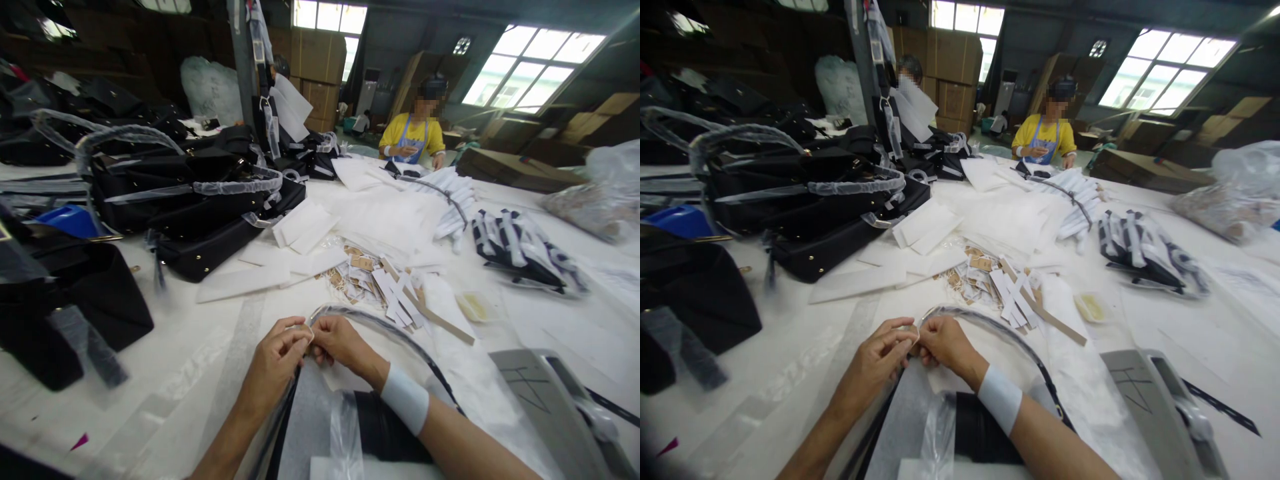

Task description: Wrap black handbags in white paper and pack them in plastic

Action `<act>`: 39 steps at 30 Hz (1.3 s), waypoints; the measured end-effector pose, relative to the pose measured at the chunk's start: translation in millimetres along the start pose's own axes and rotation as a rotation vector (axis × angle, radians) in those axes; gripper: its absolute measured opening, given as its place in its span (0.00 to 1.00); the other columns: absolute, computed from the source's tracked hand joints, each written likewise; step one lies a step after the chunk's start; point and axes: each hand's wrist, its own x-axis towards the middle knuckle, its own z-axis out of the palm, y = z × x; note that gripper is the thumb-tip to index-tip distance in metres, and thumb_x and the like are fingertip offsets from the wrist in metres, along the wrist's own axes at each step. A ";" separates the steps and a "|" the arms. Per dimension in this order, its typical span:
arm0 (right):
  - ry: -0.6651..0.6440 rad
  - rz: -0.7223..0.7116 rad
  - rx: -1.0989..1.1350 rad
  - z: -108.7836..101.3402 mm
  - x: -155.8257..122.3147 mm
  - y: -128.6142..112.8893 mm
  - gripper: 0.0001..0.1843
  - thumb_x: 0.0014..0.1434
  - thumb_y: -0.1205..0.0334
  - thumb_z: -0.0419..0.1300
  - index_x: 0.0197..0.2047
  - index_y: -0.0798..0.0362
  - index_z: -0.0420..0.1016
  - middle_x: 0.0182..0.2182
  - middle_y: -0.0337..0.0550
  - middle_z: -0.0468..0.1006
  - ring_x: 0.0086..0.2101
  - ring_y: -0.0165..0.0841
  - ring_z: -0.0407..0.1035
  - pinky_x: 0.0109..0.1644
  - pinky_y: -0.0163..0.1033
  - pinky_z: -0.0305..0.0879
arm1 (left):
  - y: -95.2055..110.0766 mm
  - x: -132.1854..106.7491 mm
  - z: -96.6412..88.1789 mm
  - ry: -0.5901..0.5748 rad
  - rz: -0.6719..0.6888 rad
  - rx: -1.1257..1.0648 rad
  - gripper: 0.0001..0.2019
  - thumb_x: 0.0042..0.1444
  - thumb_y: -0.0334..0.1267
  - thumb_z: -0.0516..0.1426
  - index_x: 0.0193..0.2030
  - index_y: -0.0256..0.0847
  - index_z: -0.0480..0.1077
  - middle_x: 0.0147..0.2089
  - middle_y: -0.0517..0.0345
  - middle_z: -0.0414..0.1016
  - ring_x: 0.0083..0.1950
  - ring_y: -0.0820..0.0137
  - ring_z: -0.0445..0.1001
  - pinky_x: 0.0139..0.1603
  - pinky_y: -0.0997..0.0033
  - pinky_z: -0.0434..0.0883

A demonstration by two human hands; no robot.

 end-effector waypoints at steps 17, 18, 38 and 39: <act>-0.149 -0.067 0.000 -10.0 -7.4 -24.5 0.23 0.56 0.44 0.62 0.44 0.56 0.76 0.16 0.32 0.72 0.13 0.23 0.61 0.16 0.28 0.53 | 4.1 2.9 -6.5 0.042 -0.023 0.182 0.10 0.51 0.45 0.61 0.33 0.42 0.76 0.32 0.59 0.73 0.32 0.68 0.67 0.35 0.70 0.64; -0.174 -0.056 -0.023 -9.6 -6.5 -23.1 0.22 0.56 0.44 0.63 0.39 0.56 0.77 0.16 0.32 0.71 0.13 0.22 0.60 0.16 0.27 0.53 | 2.6 3.2 -8.1 0.030 -0.018 0.174 0.10 0.51 0.46 0.61 0.33 0.42 0.76 0.32 0.60 0.73 0.33 0.68 0.68 0.36 0.70 0.64; 0.056 0.030 0.031 -21.7 8.6 15.6 0.16 0.54 0.68 0.62 0.46 0.50 0.66 0.17 0.26 0.70 0.14 0.26 0.64 0.16 0.27 0.60 | -21.4 -9.6 -47.1 -0.008 -0.388 -0.459 0.27 0.38 0.62 0.67 0.37 0.42 0.76 0.42 0.50 0.81 0.48 0.50 0.78 0.51 0.53 0.76; 0.053 0.033 0.032 -21.5 9.0 16.6 0.17 0.54 0.68 0.62 0.47 0.50 0.65 0.18 0.26 0.70 0.14 0.26 0.65 0.16 0.28 0.61 | -28.2 -7.7 -48.2 0.041 -0.426 -0.527 0.25 0.37 0.58 0.69 0.37 0.43 0.76 0.43 0.51 0.82 0.49 0.50 0.78 0.52 0.52 0.76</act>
